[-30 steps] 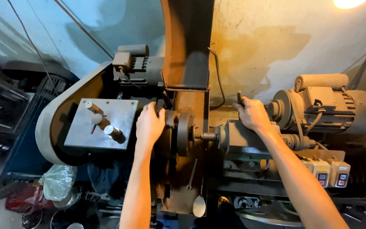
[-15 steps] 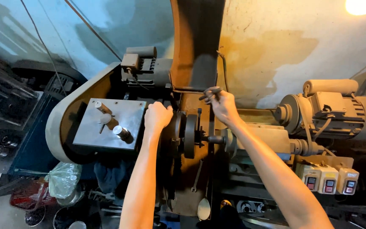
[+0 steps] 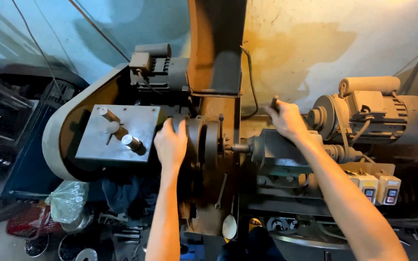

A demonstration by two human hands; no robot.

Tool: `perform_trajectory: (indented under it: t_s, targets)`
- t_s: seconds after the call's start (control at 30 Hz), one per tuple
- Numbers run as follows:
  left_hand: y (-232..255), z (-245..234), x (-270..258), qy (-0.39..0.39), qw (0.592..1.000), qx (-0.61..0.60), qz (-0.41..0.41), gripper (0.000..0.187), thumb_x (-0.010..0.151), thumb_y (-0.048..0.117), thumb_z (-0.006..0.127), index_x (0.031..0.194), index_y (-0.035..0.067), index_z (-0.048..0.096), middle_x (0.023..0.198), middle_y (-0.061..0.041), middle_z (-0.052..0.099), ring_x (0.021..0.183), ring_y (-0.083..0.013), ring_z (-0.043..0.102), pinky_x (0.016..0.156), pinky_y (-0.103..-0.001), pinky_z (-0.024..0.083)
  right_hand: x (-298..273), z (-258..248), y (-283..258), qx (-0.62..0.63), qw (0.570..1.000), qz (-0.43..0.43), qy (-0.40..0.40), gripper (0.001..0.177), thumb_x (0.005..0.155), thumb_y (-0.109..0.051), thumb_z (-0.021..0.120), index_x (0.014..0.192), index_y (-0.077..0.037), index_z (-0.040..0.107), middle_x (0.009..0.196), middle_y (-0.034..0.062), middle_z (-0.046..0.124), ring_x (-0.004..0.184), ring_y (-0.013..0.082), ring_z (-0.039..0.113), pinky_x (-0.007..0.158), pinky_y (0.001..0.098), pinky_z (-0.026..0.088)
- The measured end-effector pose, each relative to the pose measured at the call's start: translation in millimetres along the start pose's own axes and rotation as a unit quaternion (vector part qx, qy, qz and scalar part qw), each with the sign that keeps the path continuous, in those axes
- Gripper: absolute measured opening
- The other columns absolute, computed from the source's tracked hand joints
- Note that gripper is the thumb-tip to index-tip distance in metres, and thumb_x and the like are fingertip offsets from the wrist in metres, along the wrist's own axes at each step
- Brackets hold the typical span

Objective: Operating a metal lathe to machine a cylindrical part, including adjusting the chuck and measuring with a caliper.

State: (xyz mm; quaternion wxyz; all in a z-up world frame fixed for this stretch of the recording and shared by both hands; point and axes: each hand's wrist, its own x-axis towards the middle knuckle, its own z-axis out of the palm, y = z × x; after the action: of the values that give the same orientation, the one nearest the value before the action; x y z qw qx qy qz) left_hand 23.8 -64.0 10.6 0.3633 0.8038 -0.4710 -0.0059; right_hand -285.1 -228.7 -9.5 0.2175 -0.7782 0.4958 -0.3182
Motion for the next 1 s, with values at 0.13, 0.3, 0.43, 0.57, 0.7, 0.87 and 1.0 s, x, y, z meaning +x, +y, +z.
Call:
perform_trajectory:
  t_s: [0.13,0.3,0.43,0.57,0.7,0.87,1.0]
  targets:
    - [-21.8,0.9,-85.7,0.186,0.966,-0.157,0.089,0.044,0.110,0.023,0.054,0.150,0.003,0.055,0.140,-0.022,0.063,0.117,-0.0386,0.065,0.091,-0.043,0.056,-0.3,0.5,16.0,-0.074,0.992,0.077,-0.069,0.019,0.096,-0.024,0.071,0.087,-0.008,0.073,0.081,0.0163,0.075,0.093,0.0399,0.072,0.078,0.0474,0.058]
    - [-123.2,77.5,-204.7,0.065,0.984,-0.154,-0.063,0.064,0.095,0.009,0.053,0.152,-0.010,0.031,0.155,-0.035,0.039,0.144,-0.0476,0.039,0.123,-0.047,0.029,-0.5,-2.5,11.1,-0.061,0.986,0.106,-0.117,0.029,0.103,-0.028,0.061,0.102,-0.002,0.072,0.093,0.0263,0.074,0.091,0.0455,0.067,0.077,0.0476,0.049]
    - [-50.2,18.3,-154.9,0.231,0.961,-0.096,0.118,0.056,0.098,-0.001,0.061,0.150,-0.007,0.040,0.150,-0.029,0.048,0.141,-0.0449,0.048,0.122,-0.053,0.039,-1.1,-3.4,7.4,-0.063,0.986,0.094,-0.120,0.026,0.103,-0.026,0.060,0.107,-0.003,0.071,0.101,0.0252,0.075,0.102,0.0460,0.067,0.083,0.0493,0.051]
    - [5.5,-11.1,-21.2,0.239,0.938,-0.129,0.215,0.040,0.103,0.006,0.062,0.139,-0.009,0.054,0.136,-0.025,0.060,0.132,-0.0388,0.056,0.115,-0.046,0.047,0.7,-3.7,9.2,-0.071,0.984,0.104,-0.124,0.031,0.105,-0.030,0.059,0.100,-0.001,0.068,0.093,0.0275,0.073,0.096,0.0480,0.065,0.078,0.0507,0.049]
    - [10.3,-1.9,46.4,-0.150,0.986,-0.011,-0.066,0.053,0.097,0.044,0.061,0.126,-0.001,0.061,0.121,-0.028,0.065,0.115,-0.0490,0.059,0.097,-0.055,0.045,-2.5,-7.1,9.0,-0.036,0.986,0.120,-0.114,0.027,0.105,-0.027,0.059,0.102,-0.002,0.071,0.091,0.0222,0.074,0.091,0.0420,0.067,0.077,0.0460,0.050]
    - [-5.4,-11.5,-25.3,-0.017,0.996,-0.082,-0.001,0.042,0.100,0.030,0.062,0.126,-0.003,0.063,0.105,-0.026,0.075,0.098,-0.0473,0.069,0.083,-0.051,0.051,-2.3,-7.2,9.8,-0.033,0.990,0.097,-0.097,0.032,0.105,-0.028,0.061,0.091,0.000,0.066,0.080,0.0237,0.070,0.079,0.0441,0.063,0.070,0.0466,0.045]
    - [-56.1,22.5,-96.7,0.142,0.975,-0.156,0.076,0.047,0.103,0.016,0.062,0.145,0.000,0.051,0.138,-0.023,0.063,0.125,-0.0392,0.064,0.104,-0.042,0.051,0.1,-13.6,-3.1,-0.025,0.980,0.141,-0.139,0.030,0.107,-0.028,0.057,0.096,-0.002,0.066,0.084,0.0218,0.071,0.080,0.0400,0.066,0.070,0.0434,0.048]
